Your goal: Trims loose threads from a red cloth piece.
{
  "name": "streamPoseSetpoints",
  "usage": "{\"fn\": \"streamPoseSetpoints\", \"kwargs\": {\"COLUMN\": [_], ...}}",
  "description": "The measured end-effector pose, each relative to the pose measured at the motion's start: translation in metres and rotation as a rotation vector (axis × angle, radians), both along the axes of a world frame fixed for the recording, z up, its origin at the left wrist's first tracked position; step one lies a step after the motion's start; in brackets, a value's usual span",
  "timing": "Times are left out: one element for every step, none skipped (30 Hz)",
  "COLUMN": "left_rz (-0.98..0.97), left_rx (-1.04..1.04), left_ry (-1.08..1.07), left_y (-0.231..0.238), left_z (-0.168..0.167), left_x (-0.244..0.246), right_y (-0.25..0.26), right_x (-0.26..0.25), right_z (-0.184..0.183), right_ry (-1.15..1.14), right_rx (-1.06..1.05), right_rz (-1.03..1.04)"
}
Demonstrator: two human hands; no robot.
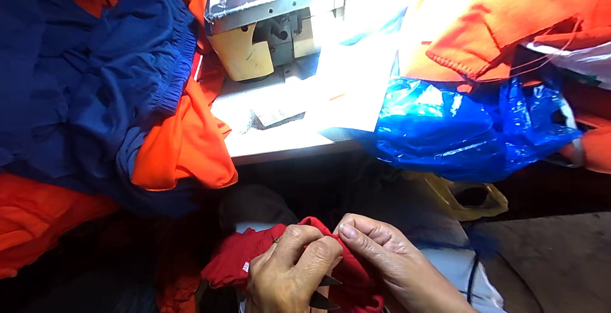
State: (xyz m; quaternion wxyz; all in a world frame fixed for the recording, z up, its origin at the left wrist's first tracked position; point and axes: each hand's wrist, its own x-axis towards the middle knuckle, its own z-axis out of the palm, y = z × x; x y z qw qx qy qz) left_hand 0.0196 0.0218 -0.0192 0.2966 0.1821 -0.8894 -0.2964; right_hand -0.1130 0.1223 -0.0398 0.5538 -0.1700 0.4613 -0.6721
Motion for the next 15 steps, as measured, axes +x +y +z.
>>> {"fn": "streamPoseSetpoints", "kwargs": {"left_rz": [0.006, 0.017, 0.030, 0.049, 0.071, 0.087, 0.094, 0.093, 0.086, 0.087, 0.099, 0.112, 0.124, 0.142, 0.162], "left_rx": [-0.082, -0.181, -0.279, -0.348, -0.370, -0.323, -0.196, -0.008, 0.210, 0.422, 0.597, 0.731, 0.827, 0.884, 0.881], "left_ry": [-0.028, -0.055, -0.071, -0.074, -0.073, -0.058, -0.030, 0.019, 0.086, 0.164, 0.242, 0.310, 0.377, 0.438, 0.470], "left_y": [0.000, 0.000, 0.001, 0.002, 0.003, 0.004, 0.005, 0.007, 0.009, 0.010, 0.011, 0.011, 0.010, 0.009, 0.007], "left_z": [-0.001, -0.003, -0.005, -0.007, -0.010, -0.013, -0.015, -0.016, -0.017, -0.018, -0.018, -0.017, -0.016, -0.014, -0.014], "left_x": [-0.001, -0.002, -0.004, -0.005, -0.006, -0.007, -0.007, -0.008, -0.009, -0.010, -0.011, -0.012, -0.013, -0.012, -0.011], "right_y": [0.000, 0.000, 0.000, -0.001, -0.002, -0.003, -0.004, -0.005, -0.006, -0.006, -0.006, -0.006, -0.006, -0.006, -0.008], "right_x": [0.000, 0.000, 0.000, 0.000, -0.001, -0.001, -0.002, -0.002, -0.003, -0.003, -0.002, -0.002, -0.002, -0.003, -0.003], "right_z": [0.000, 0.001, 0.001, 0.001, 0.001, 0.002, 0.002, 0.003, 0.004, 0.004, 0.003, 0.002, 0.002, 0.004, 0.009], "right_ry": [-0.004, -0.013, -0.027, -0.049, -0.076, -0.112, -0.160, -0.208, -0.248, -0.281, -0.313, -0.342, -0.368, -0.387, -0.396], "right_rx": [0.006, 0.019, 0.030, 0.038, 0.044, 0.045, 0.043, 0.041, 0.039, 0.038, 0.037, 0.044, 0.058, 0.090, 0.139], "right_rz": [0.002, 0.003, 0.004, 0.005, 0.010, 0.021, 0.038, 0.057, 0.079, 0.095, 0.100, 0.100, 0.093, 0.073, 0.044]}}
